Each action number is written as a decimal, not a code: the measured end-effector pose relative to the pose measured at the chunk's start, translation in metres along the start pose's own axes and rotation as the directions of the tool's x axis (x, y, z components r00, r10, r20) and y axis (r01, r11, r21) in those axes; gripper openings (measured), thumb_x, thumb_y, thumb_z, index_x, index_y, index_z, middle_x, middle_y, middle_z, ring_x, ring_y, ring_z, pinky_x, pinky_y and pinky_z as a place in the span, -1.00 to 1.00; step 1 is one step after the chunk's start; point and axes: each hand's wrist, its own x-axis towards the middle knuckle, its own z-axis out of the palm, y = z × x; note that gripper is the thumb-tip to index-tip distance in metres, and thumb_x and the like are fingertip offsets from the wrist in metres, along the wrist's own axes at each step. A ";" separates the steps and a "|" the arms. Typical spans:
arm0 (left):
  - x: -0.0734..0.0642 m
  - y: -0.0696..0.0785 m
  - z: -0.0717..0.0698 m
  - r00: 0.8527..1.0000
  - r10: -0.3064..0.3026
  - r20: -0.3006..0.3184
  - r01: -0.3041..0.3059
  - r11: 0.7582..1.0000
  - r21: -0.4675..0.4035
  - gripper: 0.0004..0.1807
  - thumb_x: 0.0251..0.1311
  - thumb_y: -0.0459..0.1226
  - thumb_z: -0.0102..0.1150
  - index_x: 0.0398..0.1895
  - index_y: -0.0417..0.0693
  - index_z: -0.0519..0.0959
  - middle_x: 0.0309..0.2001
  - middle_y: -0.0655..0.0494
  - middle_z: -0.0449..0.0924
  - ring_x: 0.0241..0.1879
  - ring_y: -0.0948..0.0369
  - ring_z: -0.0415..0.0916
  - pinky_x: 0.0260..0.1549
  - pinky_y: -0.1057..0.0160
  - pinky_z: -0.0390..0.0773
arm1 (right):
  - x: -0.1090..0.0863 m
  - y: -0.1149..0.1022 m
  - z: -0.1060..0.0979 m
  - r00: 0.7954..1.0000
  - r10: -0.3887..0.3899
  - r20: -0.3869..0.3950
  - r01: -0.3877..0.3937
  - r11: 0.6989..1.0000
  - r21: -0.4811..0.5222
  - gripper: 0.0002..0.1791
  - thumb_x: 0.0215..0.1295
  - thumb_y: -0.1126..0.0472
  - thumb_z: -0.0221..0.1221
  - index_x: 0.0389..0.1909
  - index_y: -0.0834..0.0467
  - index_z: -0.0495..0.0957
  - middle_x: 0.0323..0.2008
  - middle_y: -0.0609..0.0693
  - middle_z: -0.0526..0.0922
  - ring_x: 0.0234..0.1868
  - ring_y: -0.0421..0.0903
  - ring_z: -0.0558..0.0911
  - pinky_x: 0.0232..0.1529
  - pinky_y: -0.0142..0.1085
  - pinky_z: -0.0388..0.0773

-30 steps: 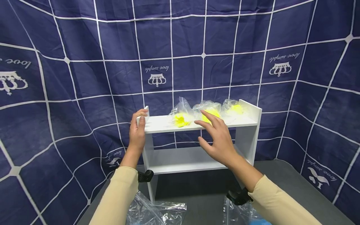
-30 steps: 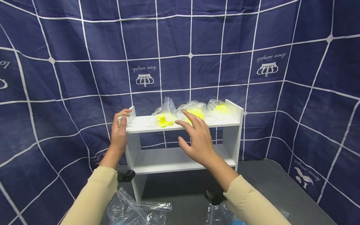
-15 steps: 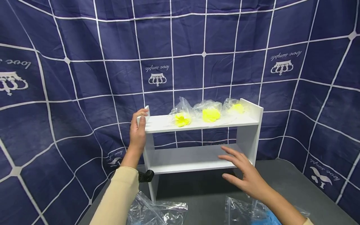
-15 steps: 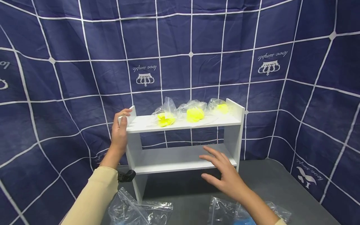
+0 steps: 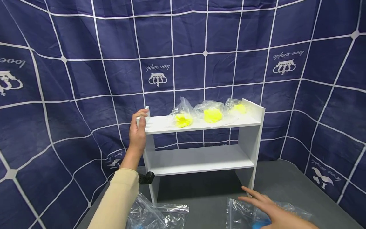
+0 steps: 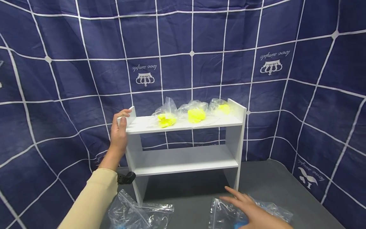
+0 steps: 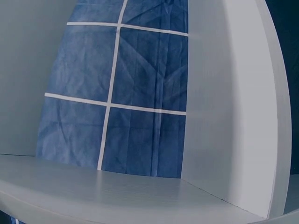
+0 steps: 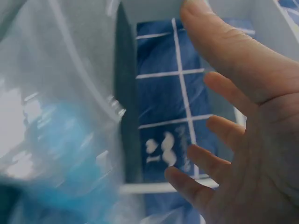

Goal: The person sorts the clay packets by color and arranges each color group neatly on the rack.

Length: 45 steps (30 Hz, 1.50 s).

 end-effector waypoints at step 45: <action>-0.001 -0.001 -0.001 1.000 0.011 -0.002 -0.011 1.000 -0.011 -0.76 0.38 -0.42 -0.25 -0.12 -0.54 0.30 0.14 -0.45 0.36 0.30 -0.19 0.22 0.29 0.35 0.13 | -0.030 0.054 0.046 0.894 -0.402 -0.199 0.271 0.837 -0.476 -0.51 -0.13 0.10 0.42 -0.06 -0.12 0.60 -0.19 -0.30 0.66 -0.18 -0.36 0.56 -0.18 -0.58 0.30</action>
